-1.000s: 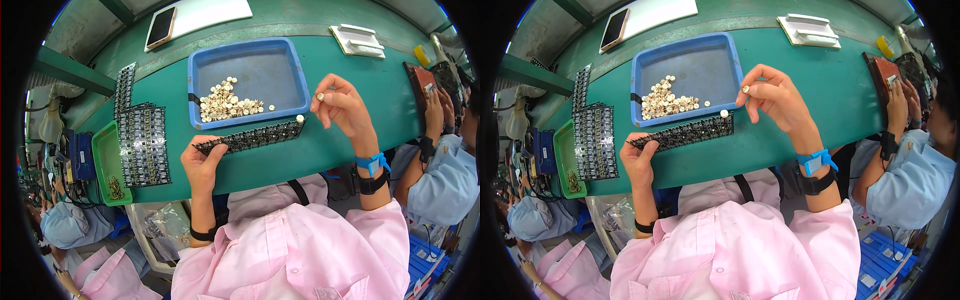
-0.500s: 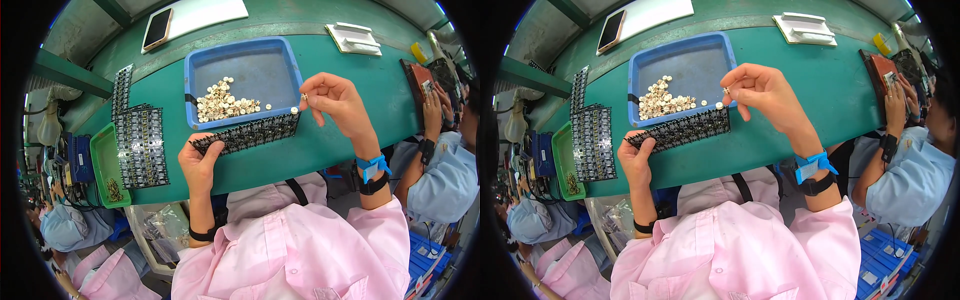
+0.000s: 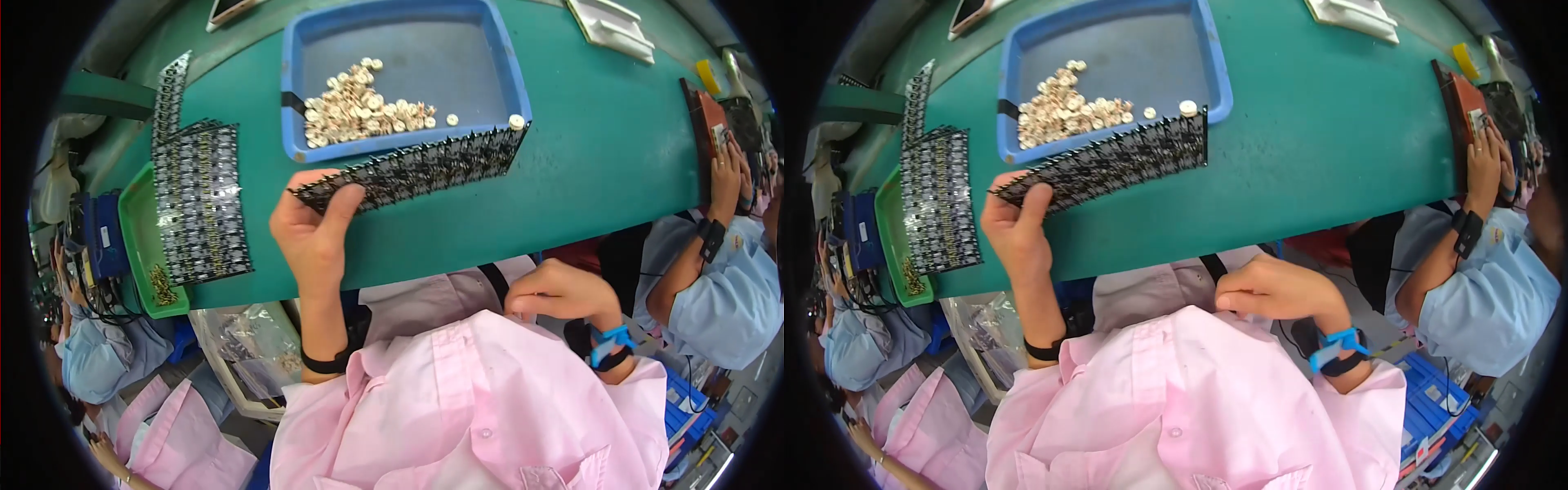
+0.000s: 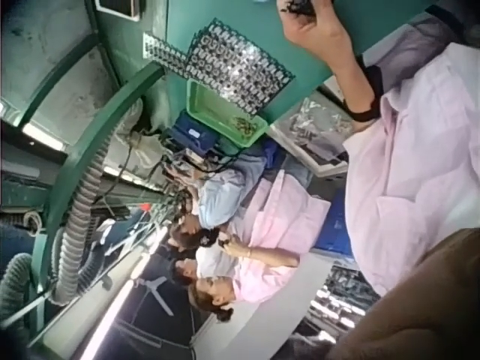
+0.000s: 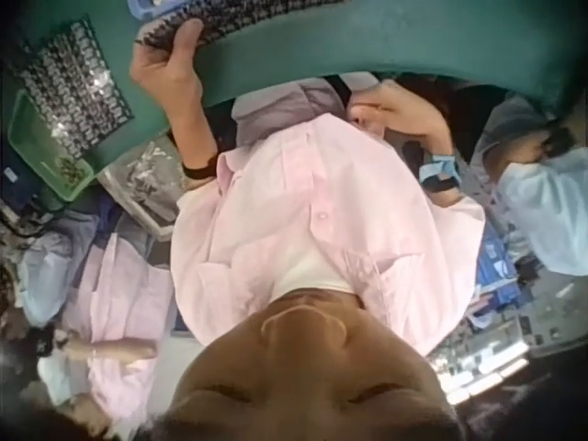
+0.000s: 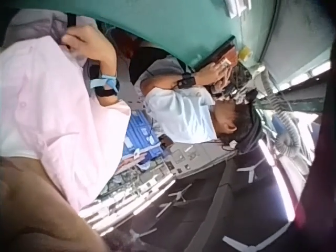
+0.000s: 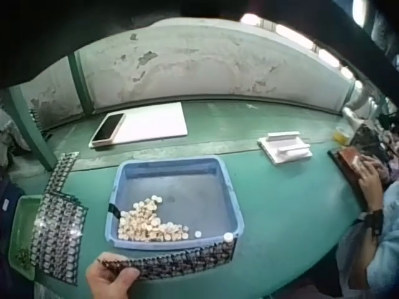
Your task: The person picks up a circuit board and places small white components onto it one at a time from a blue tray. After filling the board, they set it aside and pick up another circuit board to repeat the process.
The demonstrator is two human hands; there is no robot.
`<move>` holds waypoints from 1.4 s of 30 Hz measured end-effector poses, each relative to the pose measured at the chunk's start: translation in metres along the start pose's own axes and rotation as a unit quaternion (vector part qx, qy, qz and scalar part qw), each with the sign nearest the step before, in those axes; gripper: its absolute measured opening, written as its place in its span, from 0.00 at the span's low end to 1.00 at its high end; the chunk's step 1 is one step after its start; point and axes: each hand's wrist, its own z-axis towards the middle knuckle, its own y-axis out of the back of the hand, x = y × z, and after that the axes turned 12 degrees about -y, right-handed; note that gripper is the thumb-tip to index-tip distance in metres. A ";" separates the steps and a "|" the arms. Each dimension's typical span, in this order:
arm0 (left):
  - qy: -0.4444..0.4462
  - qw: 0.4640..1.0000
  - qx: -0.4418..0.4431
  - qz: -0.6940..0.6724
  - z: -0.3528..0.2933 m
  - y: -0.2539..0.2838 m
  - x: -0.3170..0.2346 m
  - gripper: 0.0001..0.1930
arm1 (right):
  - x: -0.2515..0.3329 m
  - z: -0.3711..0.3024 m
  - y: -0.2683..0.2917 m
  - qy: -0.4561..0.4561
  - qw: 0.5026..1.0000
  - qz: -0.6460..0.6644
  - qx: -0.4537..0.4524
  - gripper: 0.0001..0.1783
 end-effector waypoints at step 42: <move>-0.057 0.996 0.060 -0.023 -0.002 -0.003 -0.006 0.07 | -0.018 0.024 -0.052 0.052 0.972 -0.230 -0.025 0.05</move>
